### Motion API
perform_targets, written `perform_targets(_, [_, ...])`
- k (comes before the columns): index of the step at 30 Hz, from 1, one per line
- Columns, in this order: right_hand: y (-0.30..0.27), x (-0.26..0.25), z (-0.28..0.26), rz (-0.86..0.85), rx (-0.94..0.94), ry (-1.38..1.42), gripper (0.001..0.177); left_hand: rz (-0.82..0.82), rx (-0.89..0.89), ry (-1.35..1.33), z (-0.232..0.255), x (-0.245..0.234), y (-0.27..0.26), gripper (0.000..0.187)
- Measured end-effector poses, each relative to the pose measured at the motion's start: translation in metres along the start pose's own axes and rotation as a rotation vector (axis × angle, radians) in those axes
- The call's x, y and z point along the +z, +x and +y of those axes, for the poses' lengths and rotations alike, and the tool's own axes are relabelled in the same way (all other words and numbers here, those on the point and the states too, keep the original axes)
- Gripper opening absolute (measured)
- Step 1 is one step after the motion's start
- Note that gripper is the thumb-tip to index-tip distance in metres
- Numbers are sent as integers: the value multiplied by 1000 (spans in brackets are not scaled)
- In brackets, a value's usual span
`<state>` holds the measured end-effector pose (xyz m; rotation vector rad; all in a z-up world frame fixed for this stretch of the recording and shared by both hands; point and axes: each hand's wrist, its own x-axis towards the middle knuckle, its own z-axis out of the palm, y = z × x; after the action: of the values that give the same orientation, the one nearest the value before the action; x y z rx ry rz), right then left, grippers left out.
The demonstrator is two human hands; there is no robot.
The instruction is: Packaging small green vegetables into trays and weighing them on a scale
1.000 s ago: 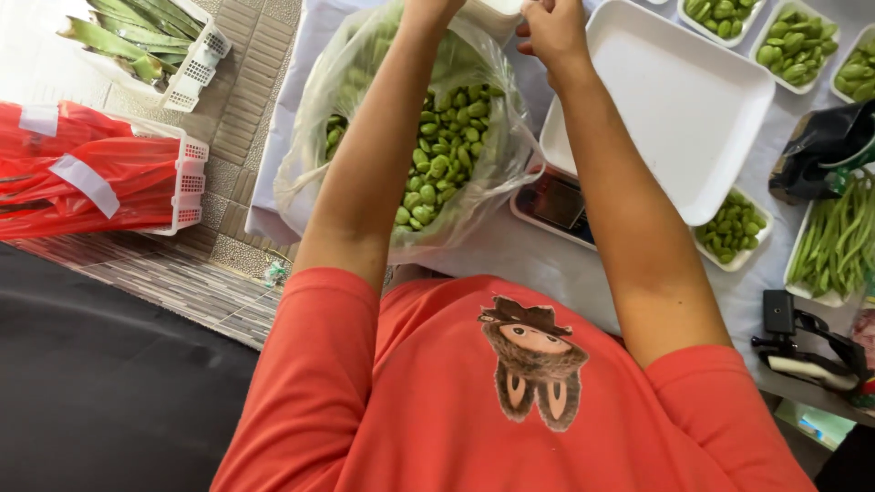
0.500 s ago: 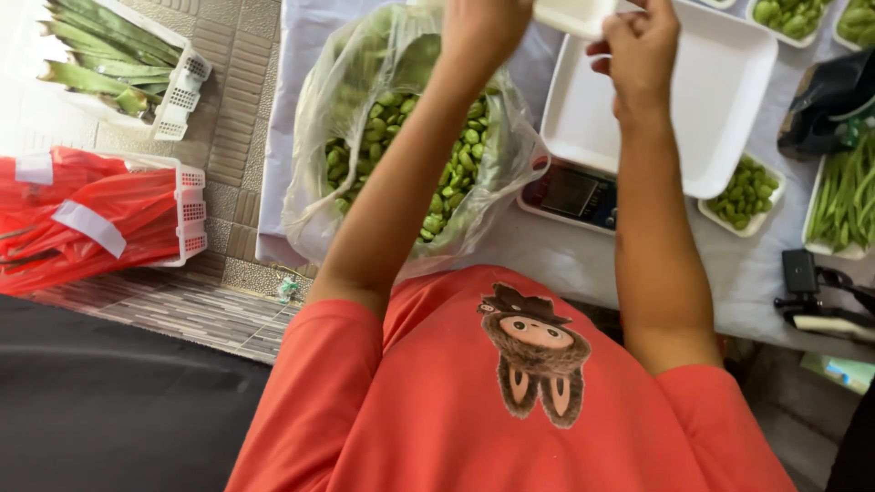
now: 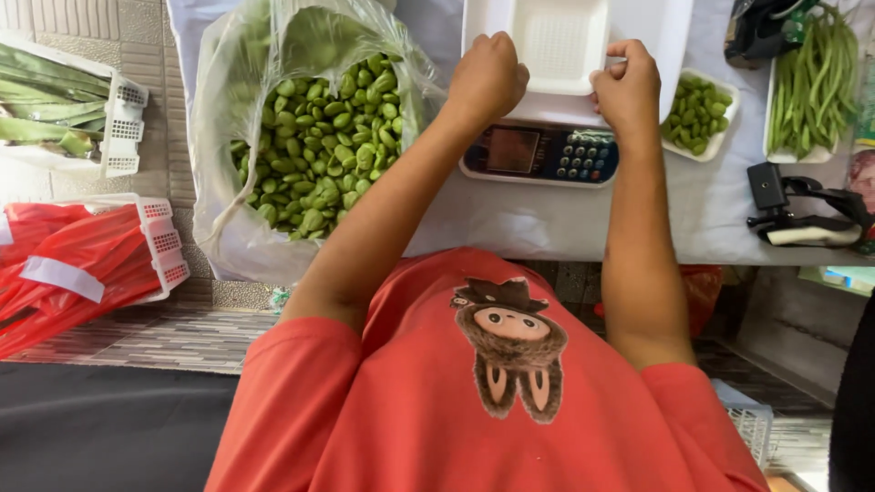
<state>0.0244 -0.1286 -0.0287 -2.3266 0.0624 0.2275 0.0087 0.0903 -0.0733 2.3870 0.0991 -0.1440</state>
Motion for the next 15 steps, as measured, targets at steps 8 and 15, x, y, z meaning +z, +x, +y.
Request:
perform_targets(8, [12, -11, -13, 171, -491, -128, 23, 88, 110, -80, 10, -106, -49, 34])
perform_targets(15, [-42, 27, -147, -151, -680, 230, 16, 137, -12, -92, -33, -206, -153, 26])
